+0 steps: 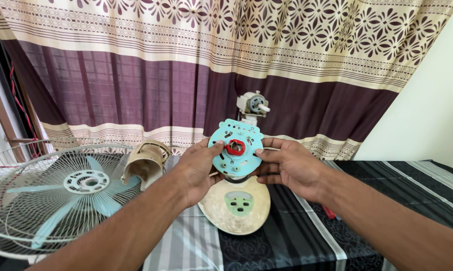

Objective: The person reassembles an electric fan by hand, attaching the motor housing, a light blue circular component, and the rear cover onto the fan stand. The person uses a screwdriver to tighten a screw on the fan neck before placing the components.

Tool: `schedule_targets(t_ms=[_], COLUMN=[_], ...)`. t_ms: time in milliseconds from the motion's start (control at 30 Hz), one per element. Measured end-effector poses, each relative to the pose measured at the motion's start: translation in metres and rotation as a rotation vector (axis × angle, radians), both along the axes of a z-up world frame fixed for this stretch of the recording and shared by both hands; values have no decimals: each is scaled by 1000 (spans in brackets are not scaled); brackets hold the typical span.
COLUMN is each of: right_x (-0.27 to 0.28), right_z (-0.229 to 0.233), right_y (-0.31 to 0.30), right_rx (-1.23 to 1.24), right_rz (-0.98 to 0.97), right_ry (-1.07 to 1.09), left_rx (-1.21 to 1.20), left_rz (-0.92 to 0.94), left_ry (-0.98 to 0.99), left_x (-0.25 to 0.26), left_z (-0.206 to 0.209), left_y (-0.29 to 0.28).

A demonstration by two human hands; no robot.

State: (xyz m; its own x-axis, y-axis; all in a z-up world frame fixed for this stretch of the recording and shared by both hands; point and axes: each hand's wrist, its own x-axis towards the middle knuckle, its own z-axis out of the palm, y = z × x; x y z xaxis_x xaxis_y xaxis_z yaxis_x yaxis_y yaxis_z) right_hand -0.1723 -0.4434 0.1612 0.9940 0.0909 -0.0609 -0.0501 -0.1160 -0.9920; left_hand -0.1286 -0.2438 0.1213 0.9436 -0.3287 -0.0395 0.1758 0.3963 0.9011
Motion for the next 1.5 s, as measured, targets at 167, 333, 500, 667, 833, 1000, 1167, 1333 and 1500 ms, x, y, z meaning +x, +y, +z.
schedule_targets(t_ms=[167,333,500,667,833,1000,1167,1333,1500], right_x=[-12,-21,-25,-23,-15,-9,-5,-4,-8], right_z=[-4,-11,-11,-3,4,-1,-14,-15,-11], right_y=[-25,-41,-44,-45,-40,-28,-11,-7,-9], right_rx=[35,45,60,73,54,218,395,409,362], right_rz=[-37,-11,-40,-107,-150,-168,-156,-185,-218], right_ry=[4,0,-4,-20,-50,-58,-93,-74,-27], left_rx=[-21,-4,-18,-37,-41,-100,9,87,223], left_rz=[36,56,36,-9,-56,-106,-113,-100,-87], left_ry=[25,29,35,41,48,54,20,-71,-185], left_x=[-19,-36,-42,-32,-25,-16,-8,-2,-3], left_z=[-5,-9,-10,-4,-3,-2,-8,-7,2], left_y=[-26,-38,-43,-46,-42,-29,-34,-31,-26])
